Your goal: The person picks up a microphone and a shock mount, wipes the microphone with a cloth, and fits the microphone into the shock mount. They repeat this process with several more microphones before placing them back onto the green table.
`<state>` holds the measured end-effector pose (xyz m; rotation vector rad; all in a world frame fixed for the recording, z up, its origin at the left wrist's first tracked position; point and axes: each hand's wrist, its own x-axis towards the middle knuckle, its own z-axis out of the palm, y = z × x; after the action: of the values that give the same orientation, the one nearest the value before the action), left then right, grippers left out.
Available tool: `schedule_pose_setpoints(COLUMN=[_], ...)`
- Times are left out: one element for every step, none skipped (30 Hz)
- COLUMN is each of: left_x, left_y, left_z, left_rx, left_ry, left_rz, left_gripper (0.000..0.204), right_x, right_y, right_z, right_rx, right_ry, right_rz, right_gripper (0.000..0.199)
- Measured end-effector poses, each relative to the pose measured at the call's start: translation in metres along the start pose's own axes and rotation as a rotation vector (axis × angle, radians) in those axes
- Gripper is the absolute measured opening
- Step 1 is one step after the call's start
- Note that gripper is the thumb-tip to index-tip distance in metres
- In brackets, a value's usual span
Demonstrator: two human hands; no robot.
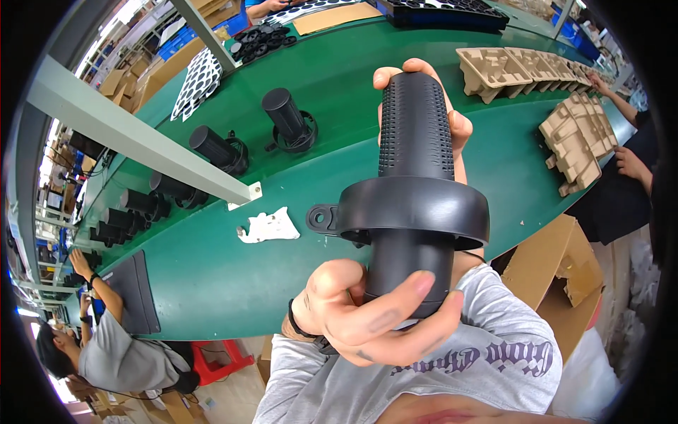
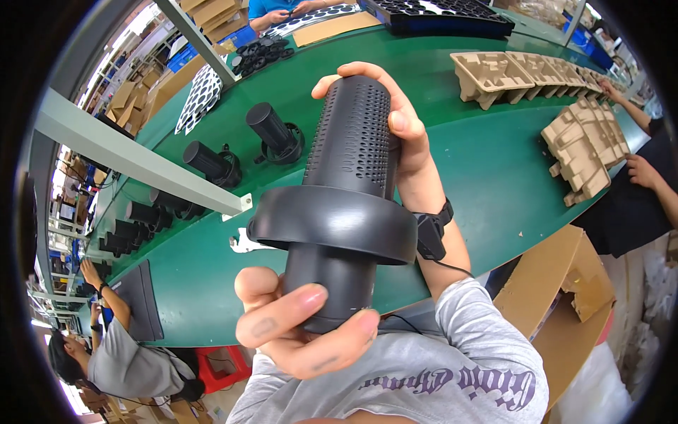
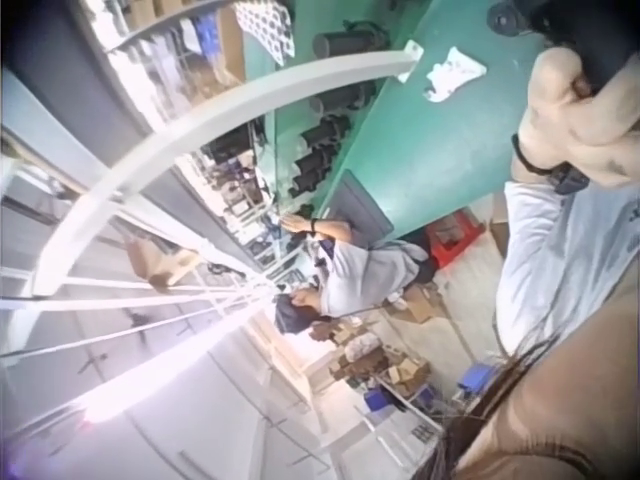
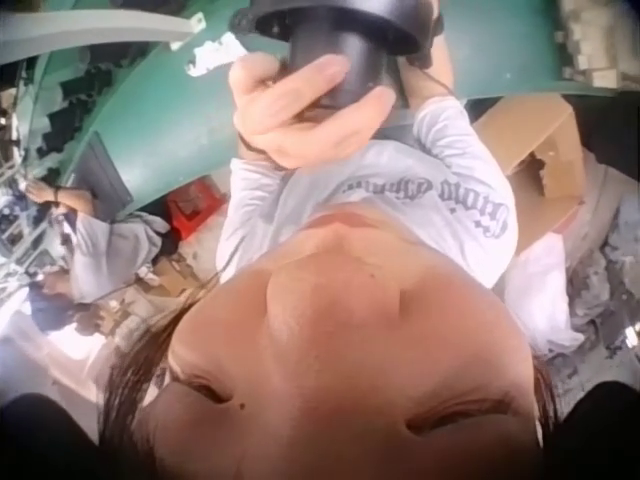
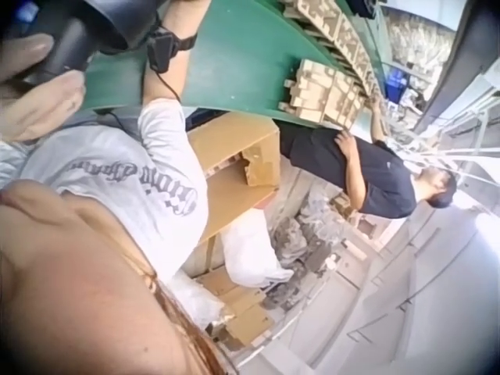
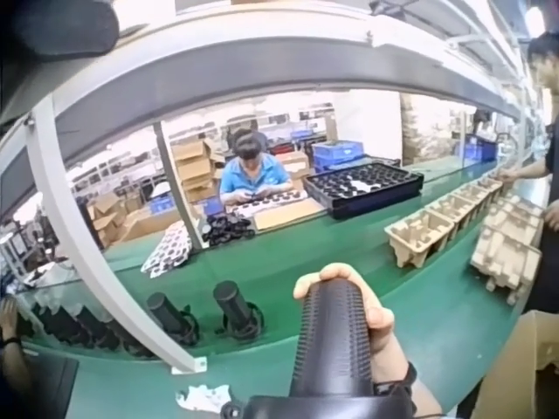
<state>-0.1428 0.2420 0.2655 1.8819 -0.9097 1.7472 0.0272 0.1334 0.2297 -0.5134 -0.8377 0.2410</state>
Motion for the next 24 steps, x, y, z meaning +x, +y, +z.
schedule_pose_setpoints(left_x=[0.002, 0.003, 0.002, 0.002, 0.001, 0.000, 0.000, 0.001, 0.002, 0.003, 0.004, 0.003, 0.003, 0.003, 0.006, 0.007, 0.008, 0.009, 0.009, 0.010, 0.009, 0.007, 0.006, 0.005], left_y=[-0.002, -0.002, 0.002, 0.002, 0.003, 0.003, 0.003, 0.003, 0.002, 0.001, -0.002, -0.004, -0.003, -0.002, -0.004, -0.008, -0.011, -0.014, -0.017, -0.019, -0.022, -0.022, -0.022, -0.019], left_z=[-0.004, -0.007, -0.010, -0.009, -0.007, -0.006, -0.006, -0.006, -0.008, -0.009, -0.011, -0.008, -0.006, -0.004, -0.006, -0.005, -0.005, -0.004, -0.007, -0.010, -0.013, -0.014, -0.016, -0.014], left_rx=[-0.026, -0.053, -0.050, -0.051, -0.042, -0.033, -0.031, -0.038, -0.045, -0.042, -0.051, -0.064, -0.064, -0.065, -0.045, -0.036, 0.019, 0.073, 0.086, 0.094, 0.068, 0.062, 0.055, 0.016], left_ry=[-0.104, -0.207, -0.246, -0.237, -0.216, -0.195, -0.189, -0.203, -0.218, -0.215, -0.212, -0.206, -0.162, -0.119, -0.126, -0.133, -0.153, -0.174, -0.188, -0.202, -0.181, -0.176, -0.171, -0.144], left_rz=[0.023, 0.046, 0.014, 0.009, 0.007, 0.007, 0.001, 0.011, 0.022, 0.017, 0.043, 0.063, 0.025, -0.012, -0.033, -0.054, -0.079, -0.103, -0.108, -0.111, -0.148, -0.164, -0.179, -0.248], left_gripper=[0.015, 0.017, 0.020, 0.020, 0.020, 0.020, 0.020, 0.020, 0.019, 0.019, 0.019, 0.019, 0.019, 0.020, 0.024, 0.029, 0.031, 0.033, 0.034, 0.035, 0.035, 0.036, 0.036, 0.041], right_x=[-0.001, -0.003, -0.004, -0.005, -0.006, -0.006, -0.005, -0.005, -0.004, -0.004, -0.003, -0.004, -0.003, -0.001, 0.001, 0.001, 0.001, 0.001, 0.001, 0.001, 0.000, 0.000, 0.001, 0.000], right_y=[0.002, 0.003, 0.005, 0.007, 0.010, 0.012, 0.013, 0.015, 0.016, 0.017, 0.018, 0.017, 0.014, 0.009, 0.005, 0.000, -0.005, -0.009, -0.010, -0.012, -0.015, -0.017, -0.018, -0.018], right_z=[0.001, 0.003, 0.005, 0.007, 0.010, 0.011, 0.011, 0.010, 0.010, 0.011, 0.013, 0.011, 0.010, 0.008, 0.009, 0.008, 0.010, 0.010, 0.010, 0.010, 0.011, 0.012, 0.011, 0.014], right_rx=[-0.006, 0.003, 0.005, 0.004, 0.051, 0.100, 0.097, 0.091, 0.086, 0.085, 0.048, 0.006, 0.004, -0.057, -0.087, -0.123, -0.248, -0.371, -0.430, -0.422, -0.405, -0.384, -0.355, -0.343], right_ry=[-0.003, 0.015, 0.023, 0.031, 0.009, -0.013, -0.015, -0.051, -0.088, -0.090, -0.086, -0.080, -0.082, -0.021, 0.010, 0.048, 0.103, 0.161, 0.188, 0.187, 0.188, 0.187, 0.183, 0.179], right_rz=[0.010, 0.020, 0.029, 0.036, 0.001, -0.033, -0.026, -0.043, -0.060, -0.053, -0.048, -0.039, -0.039, 0.038, 0.071, 0.102, 0.117, 0.131, 0.127, 0.117, 0.135, 0.158, 0.146, 0.140], right_gripper=[0.077, 0.077, 0.077, 0.077, 0.073, 0.068, 0.068, 0.068, 0.068, 0.068, 0.068, 0.069, 0.069, 0.076, 0.080, 0.083, 0.082, 0.082, 0.079, 0.079, 0.079, 0.079, 0.079, 0.079])
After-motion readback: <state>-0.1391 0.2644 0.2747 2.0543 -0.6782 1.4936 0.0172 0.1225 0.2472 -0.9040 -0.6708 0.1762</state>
